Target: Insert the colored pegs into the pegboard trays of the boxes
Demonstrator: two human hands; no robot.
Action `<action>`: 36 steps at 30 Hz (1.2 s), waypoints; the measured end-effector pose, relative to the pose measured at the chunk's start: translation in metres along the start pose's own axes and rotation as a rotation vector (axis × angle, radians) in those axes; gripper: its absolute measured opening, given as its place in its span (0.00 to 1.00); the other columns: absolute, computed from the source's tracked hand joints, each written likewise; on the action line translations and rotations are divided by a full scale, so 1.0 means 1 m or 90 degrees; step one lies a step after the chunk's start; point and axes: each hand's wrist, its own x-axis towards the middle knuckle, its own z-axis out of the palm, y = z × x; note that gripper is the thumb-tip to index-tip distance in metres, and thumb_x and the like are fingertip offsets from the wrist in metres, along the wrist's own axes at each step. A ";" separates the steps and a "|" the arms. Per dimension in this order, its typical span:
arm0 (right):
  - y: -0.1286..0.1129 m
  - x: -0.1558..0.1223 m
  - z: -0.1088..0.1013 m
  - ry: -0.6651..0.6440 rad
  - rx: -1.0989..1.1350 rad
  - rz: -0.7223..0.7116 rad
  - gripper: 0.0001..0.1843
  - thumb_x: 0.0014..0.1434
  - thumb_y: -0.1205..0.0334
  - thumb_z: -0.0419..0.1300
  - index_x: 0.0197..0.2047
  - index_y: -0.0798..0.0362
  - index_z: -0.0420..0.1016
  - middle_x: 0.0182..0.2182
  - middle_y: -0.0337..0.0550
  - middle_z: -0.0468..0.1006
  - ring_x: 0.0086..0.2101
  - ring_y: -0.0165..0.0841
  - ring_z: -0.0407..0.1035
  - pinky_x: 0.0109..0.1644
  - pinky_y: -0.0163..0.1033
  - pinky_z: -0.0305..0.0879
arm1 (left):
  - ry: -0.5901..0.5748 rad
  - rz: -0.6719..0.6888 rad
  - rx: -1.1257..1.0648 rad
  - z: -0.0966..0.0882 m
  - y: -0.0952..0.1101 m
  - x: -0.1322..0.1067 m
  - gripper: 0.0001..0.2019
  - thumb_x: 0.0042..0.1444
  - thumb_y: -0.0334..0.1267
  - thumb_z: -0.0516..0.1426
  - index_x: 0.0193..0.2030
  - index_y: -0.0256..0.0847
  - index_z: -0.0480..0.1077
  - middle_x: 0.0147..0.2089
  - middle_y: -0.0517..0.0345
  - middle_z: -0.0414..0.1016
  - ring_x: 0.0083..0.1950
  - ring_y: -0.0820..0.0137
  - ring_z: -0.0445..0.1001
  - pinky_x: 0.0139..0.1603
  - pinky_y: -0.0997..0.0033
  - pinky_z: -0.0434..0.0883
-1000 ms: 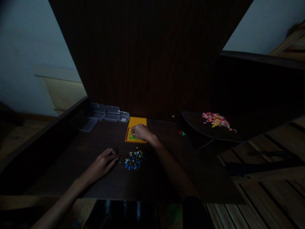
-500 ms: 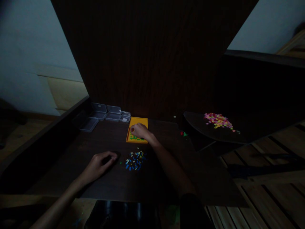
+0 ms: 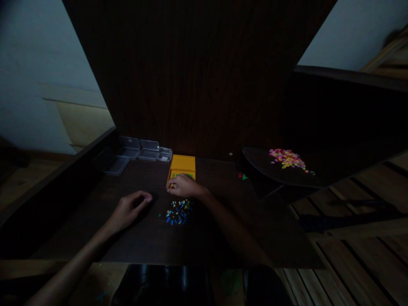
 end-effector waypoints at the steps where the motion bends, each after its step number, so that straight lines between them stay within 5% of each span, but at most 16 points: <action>1: -0.006 -0.004 0.005 -0.032 -0.003 -0.024 0.08 0.57 0.64 0.62 0.40 0.55 0.81 0.23 0.35 0.73 0.25 0.25 0.64 0.31 0.30 0.53 | 0.005 0.003 0.001 0.000 -0.002 0.003 0.12 0.59 0.46 0.54 0.38 0.41 0.74 0.37 0.56 0.79 0.38 0.66 0.77 0.42 0.70 0.72; 7: -0.030 -0.022 0.032 -0.115 -0.057 -0.118 0.10 0.58 0.62 0.62 0.43 0.52 0.79 0.26 0.37 0.77 0.30 0.29 0.70 0.32 0.32 0.55 | 0.024 0.010 0.006 0.001 -0.009 0.021 0.13 0.60 0.46 0.54 0.39 0.40 0.74 0.39 0.54 0.79 0.42 0.64 0.77 0.45 0.67 0.71; 16: -0.038 -0.024 0.040 -0.110 -0.133 -0.091 0.12 0.61 0.58 0.59 0.45 0.51 0.78 0.38 0.44 0.81 0.39 0.34 0.74 0.38 0.35 0.60 | -0.013 0.067 0.054 0.006 0.005 0.051 0.11 0.60 0.42 0.51 0.38 0.39 0.72 0.39 0.52 0.78 0.41 0.64 0.77 0.44 0.66 0.71; 23: -0.045 -0.025 0.045 -0.119 -0.199 -0.076 0.12 0.63 0.56 0.56 0.44 0.50 0.78 0.36 0.45 0.80 0.37 0.35 0.73 0.38 0.36 0.60 | -0.049 0.106 0.098 0.015 0.010 0.078 0.10 0.61 0.38 0.50 0.38 0.39 0.72 0.38 0.51 0.77 0.40 0.64 0.76 0.43 0.66 0.71; 31: -0.030 -0.023 0.024 -0.057 -0.124 -0.078 0.09 0.60 0.62 0.59 0.42 0.52 0.79 0.34 0.42 0.81 0.34 0.31 0.71 0.35 0.34 0.57 | -0.098 0.149 0.142 0.028 0.000 0.112 0.08 0.59 0.33 0.51 0.39 0.39 0.71 0.42 0.49 0.78 0.44 0.62 0.76 0.48 0.64 0.71; 36: 0.000 -0.014 -0.003 0.039 -0.105 0.061 0.10 0.60 0.61 0.59 0.43 0.51 0.80 0.30 0.41 0.80 0.31 0.30 0.70 0.35 0.33 0.57 | -0.089 0.155 0.123 0.029 -0.006 0.128 0.09 0.58 0.34 0.51 0.40 0.39 0.72 0.42 0.48 0.79 0.44 0.61 0.76 0.47 0.64 0.71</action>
